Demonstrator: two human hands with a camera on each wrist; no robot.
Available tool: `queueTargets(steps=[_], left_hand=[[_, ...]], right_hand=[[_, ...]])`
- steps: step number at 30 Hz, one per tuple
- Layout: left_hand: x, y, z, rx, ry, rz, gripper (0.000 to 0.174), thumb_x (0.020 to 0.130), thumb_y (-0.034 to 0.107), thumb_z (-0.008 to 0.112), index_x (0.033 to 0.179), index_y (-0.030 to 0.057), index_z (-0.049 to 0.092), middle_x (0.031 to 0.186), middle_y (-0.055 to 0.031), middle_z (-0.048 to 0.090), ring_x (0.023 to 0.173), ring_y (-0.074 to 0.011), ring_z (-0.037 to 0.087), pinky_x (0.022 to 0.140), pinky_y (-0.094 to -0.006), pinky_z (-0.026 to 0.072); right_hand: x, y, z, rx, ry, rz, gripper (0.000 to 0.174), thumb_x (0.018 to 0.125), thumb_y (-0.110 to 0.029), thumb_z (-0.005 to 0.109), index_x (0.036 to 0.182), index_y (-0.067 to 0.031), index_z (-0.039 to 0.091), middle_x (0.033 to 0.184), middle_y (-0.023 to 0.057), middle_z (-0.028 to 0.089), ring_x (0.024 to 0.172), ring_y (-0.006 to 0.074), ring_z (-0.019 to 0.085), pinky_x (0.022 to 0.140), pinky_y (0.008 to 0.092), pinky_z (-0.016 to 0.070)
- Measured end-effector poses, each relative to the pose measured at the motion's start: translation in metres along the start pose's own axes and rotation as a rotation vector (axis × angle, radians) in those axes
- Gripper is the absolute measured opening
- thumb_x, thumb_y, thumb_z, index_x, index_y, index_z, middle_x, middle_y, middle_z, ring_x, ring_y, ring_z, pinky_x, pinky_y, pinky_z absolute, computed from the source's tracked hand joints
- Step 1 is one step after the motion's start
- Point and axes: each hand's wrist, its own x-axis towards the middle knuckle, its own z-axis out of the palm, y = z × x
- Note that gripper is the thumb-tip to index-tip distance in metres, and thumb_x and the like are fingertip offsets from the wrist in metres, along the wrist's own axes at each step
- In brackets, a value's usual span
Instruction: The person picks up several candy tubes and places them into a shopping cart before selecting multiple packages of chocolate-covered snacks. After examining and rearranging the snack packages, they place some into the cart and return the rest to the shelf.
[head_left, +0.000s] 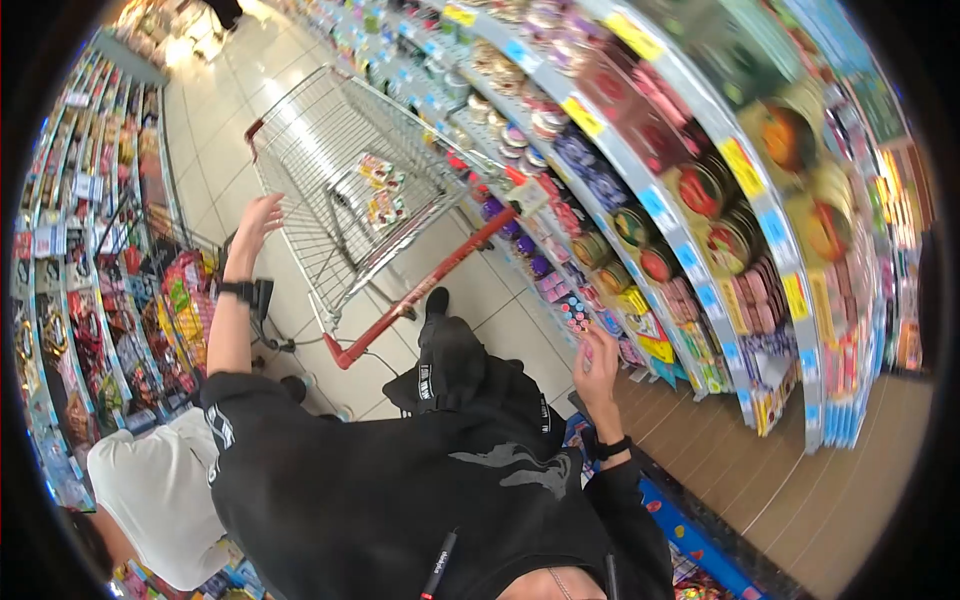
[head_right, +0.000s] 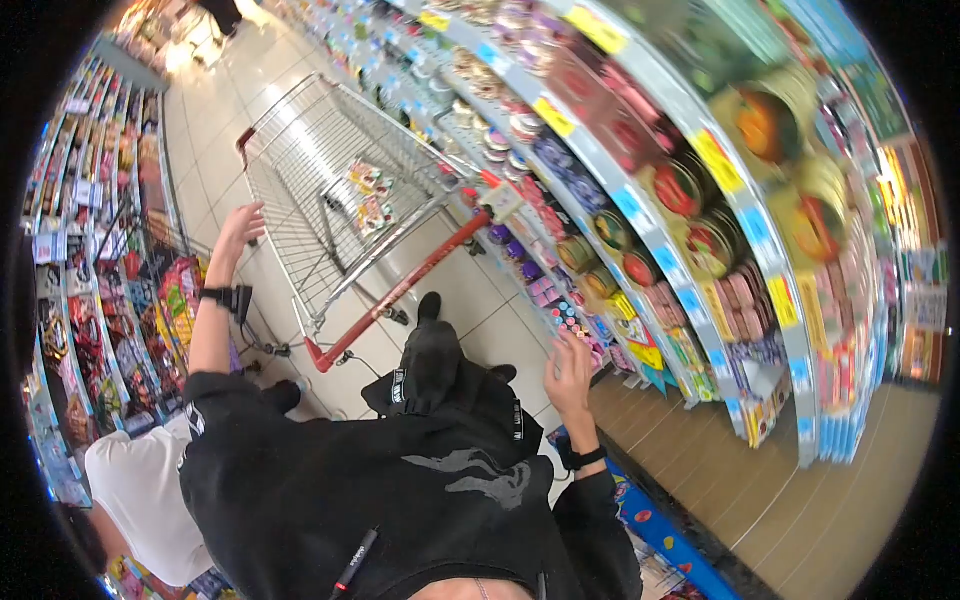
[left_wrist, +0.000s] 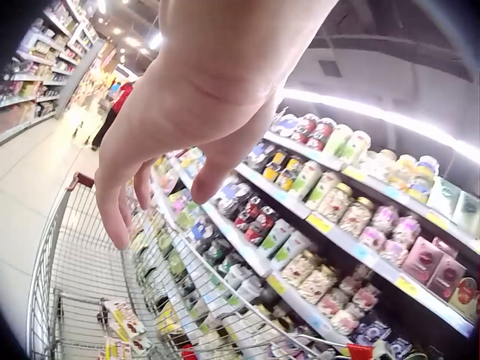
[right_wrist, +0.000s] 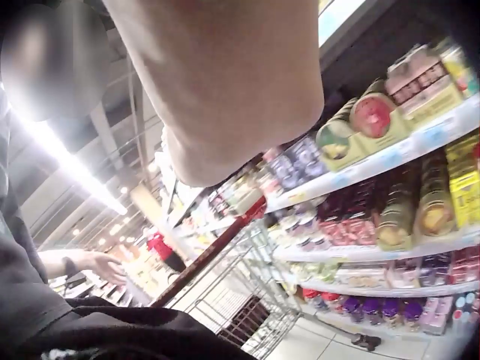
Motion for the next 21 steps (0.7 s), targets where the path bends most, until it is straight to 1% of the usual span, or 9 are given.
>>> queueTargets(steps=[3, 6, 8, 10, 11, 12, 15, 17, 21], left_hand=[[0.082, -0.022, 0.006, -0.008, -0.055, -0.13, 0.057, 0.08, 0.039, 0.073, 0.113, -0.0061, 0.058, 0.091, -0.0106, 0.06, 0.084, -0.0177, 0.056, 0.068, -0.0308, 0.0479], [0.139, -0.03, 0.049, 0.073, -0.104, -0.15, 0.054, 0.077, 0.036, 0.077, 0.106, -0.0068, 0.062, 0.08, -0.0088, 0.059, 0.071, -0.0171, 0.052, 0.063, -0.0321, 0.045], [0.174, -0.043, 0.079, 0.118, -0.179, -0.139, 0.055, 0.076, 0.036, 0.079, 0.102, -0.0096, 0.063, 0.088, -0.0119, 0.065, 0.073, -0.0237, 0.059, 0.068, -0.0384, 0.0481], [0.259, -0.125, 0.125, 0.242, -0.088, -0.168, 0.059, 0.073, 0.04, 0.08, 0.099, -0.011, 0.065, 0.095, -0.0171, 0.069, 0.083, -0.0309, 0.065, 0.076, -0.0428, 0.0499], [0.272, -0.138, 0.137, 0.338, -0.124, -0.165, 0.063, 0.071, 0.042, 0.08, 0.099, -0.0117, 0.065, 0.098, -0.0203, 0.069, 0.089, -0.0324, 0.066, 0.079, -0.0419, 0.0501], [0.278, -0.152, 0.151, 0.435, -0.166, -0.161, 0.066, 0.069, 0.044, 0.081, 0.099, -0.0125, 0.065, 0.101, -0.0234, 0.069, 0.095, -0.034, 0.066, 0.081, -0.0411, 0.0502], [0.304, -0.218, 0.19, 0.434, -0.145, -0.273, 0.069, 0.066, 0.047, 0.082, 0.096, -0.0133, 0.066, 0.097, -0.0255, 0.069, 0.088, -0.0335, 0.069, 0.076, -0.0412, 0.052], [0.314, -0.255, 0.213, 0.494, -0.109, -0.266, 0.07, 0.066, 0.048, 0.082, 0.097, -0.0123, 0.066, 0.095, -0.0257, 0.069, 0.089, -0.0353, 0.068, 0.078, -0.0415, 0.0526], [0.314, -0.264, 0.231, 0.618, -0.264, -0.23, 0.071, 0.068, 0.046, 0.079, 0.106, -0.0121, 0.063, 0.108, -0.0291, 0.064, 0.103, -0.0385, 0.062, 0.088, -0.0422, 0.0498]], right_hand=[[0.075, -0.035, 0.062, 0.108, -0.131, -0.091, 0.026, 0.08, 0.001, 0.063, 0.106, -0.0003, 0.061, 0.114, 0.016, 0.058, 0.104, 0.0353, 0.056, 0.091, 0.0436, 0.0445], [0.156, -0.075, 0.121, 0.201, -0.2, -0.129, 0.024, 0.082, 0.0, 0.062, 0.106, -0.0005, 0.061, 0.113, 0.0154, 0.059, 0.103, 0.035, 0.056, 0.09, 0.0424, 0.045], [0.195, -0.087, 0.165, 0.231, -0.242, -0.127, 0.023, 0.083, -0.001, 0.062, 0.106, -0.0006, 0.06, 0.112, 0.0151, 0.059, 0.103, 0.0347, 0.056, 0.089, 0.0419, 0.0451], [0.217, -0.09, 0.206, 0.191, -0.348, -0.088, 0.021, 0.085, -0.004, 0.06, 0.105, -0.0008, 0.06, 0.11, 0.015, 0.058, 0.101, 0.0346, 0.055, 0.087, 0.0421, 0.0452], [0.225, -0.089, 0.224, 0.16, -0.383, -0.106, 0.02, 0.086, -0.007, 0.06, 0.105, -0.0011, 0.059, 0.106, 0.0154, 0.058, 0.099, 0.035, 0.055, 0.086, 0.0416, 0.0452], [0.227, -0.089, 0.239, 0.153, -0.397, -0.082, 0.02, 0.086, -0.007, 0.06, 0.105, -0.0011, 0.059, 0.106, 0.0154, 0.058, 0.099, 0.035, 0.055, 0.086, 0.0416, 0.0452], [0.225, -0.088, 0.267, 0.008, -0.483, 0.074, 0.02, 0.084, -0.007, 0.062, 0.103, -0.0024, 0.059, 0.099, 0.0149, 0.057, 0.093, 0.0334, 0.057, 0.081, 0.0418, 0.047], [0.22, -0.085, 0.272, -0.053, -0.446, 0.072, 0.02, 0.082, -0.005, 0.063, 0.103, -0.0026, 0.06, 0.098, 0.0142, 0.057, 0.09, 0.0328, 0.058, 0.078, 0.0418, 0.0478], [0.221, -0.081, 0.274, -0.119, -0.375, 0.104, 0.021, 0.079, -0.001, 0.065, 0.099, -0.0028, 0.062, 0.093, 0.0126, 0.059, 0.084, 0.0317, 0.06, 0.072, 0.0409, 0.0492]])
